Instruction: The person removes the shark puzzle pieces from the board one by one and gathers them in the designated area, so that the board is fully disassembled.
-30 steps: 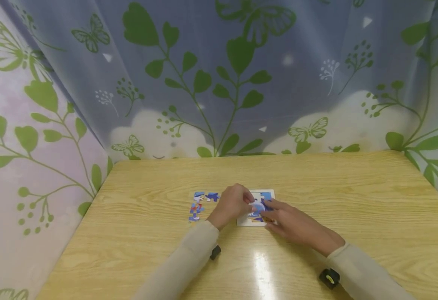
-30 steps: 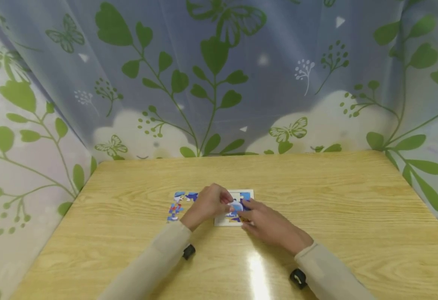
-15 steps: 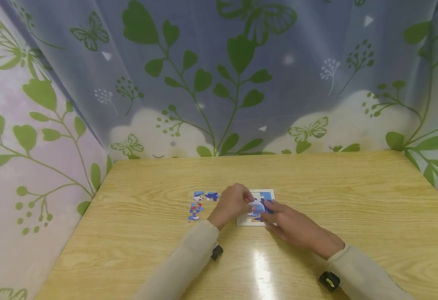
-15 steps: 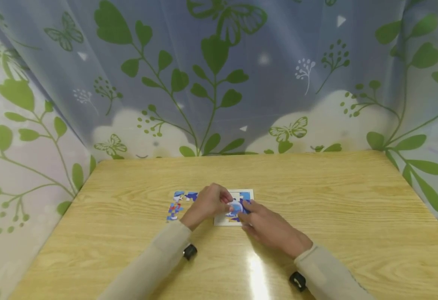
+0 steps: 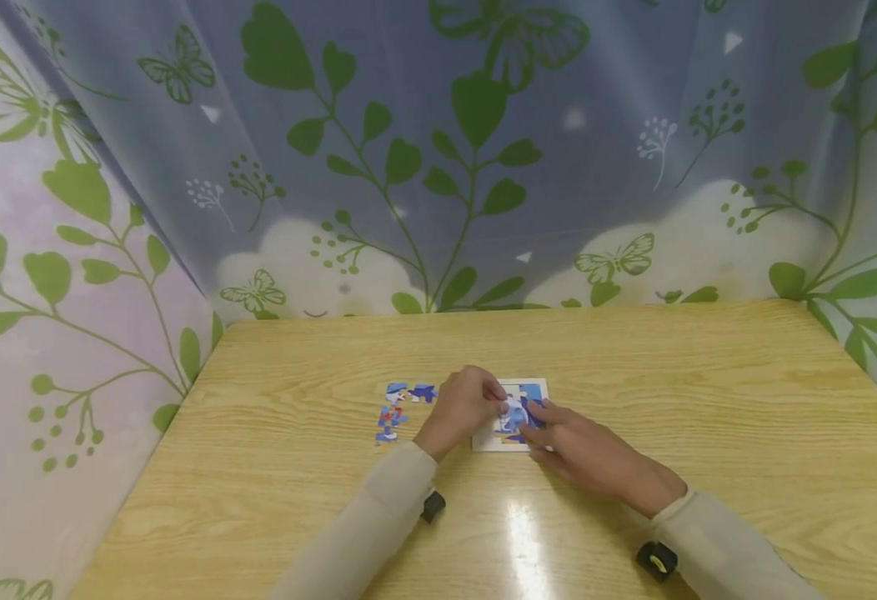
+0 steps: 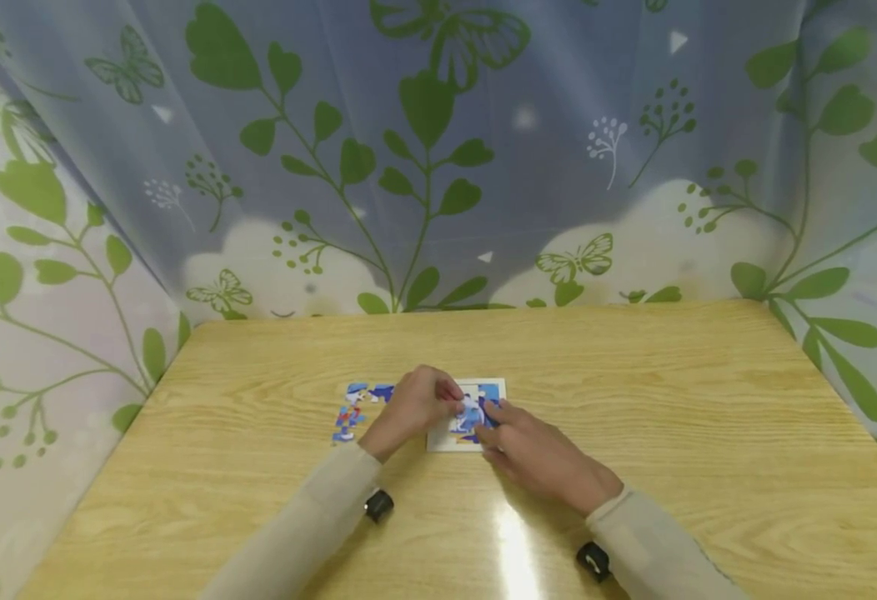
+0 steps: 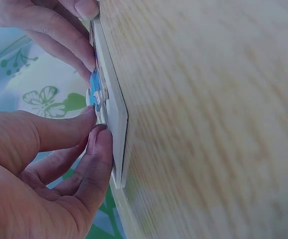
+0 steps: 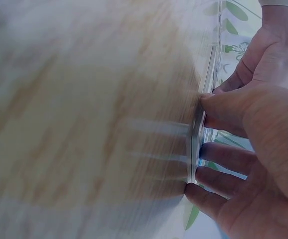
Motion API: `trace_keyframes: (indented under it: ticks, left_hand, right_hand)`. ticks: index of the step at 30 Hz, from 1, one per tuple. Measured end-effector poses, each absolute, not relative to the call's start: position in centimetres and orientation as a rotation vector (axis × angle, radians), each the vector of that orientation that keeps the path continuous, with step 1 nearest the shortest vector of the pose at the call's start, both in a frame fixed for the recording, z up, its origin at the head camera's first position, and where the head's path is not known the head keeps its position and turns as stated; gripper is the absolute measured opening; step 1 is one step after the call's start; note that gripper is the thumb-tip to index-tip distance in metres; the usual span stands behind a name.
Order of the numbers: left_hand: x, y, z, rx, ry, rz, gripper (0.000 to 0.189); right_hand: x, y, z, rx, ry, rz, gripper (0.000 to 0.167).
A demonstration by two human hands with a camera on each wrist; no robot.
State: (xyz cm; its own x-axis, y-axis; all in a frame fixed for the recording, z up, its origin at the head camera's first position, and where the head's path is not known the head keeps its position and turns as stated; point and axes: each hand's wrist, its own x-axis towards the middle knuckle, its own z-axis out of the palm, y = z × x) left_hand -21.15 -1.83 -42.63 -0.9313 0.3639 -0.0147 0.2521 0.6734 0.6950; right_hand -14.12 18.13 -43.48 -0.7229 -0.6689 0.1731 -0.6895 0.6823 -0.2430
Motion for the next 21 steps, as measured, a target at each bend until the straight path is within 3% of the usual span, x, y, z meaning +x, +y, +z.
trace_keyframes:
  ticks: [21]
  left_hand:
    - [-21.3,-3.6,-42.4,0.439,2.644,1.259,0.004]
  right_hand:
    - [-14.0,18.1,-43.5,1.121,-2.811,0.492,0.030]
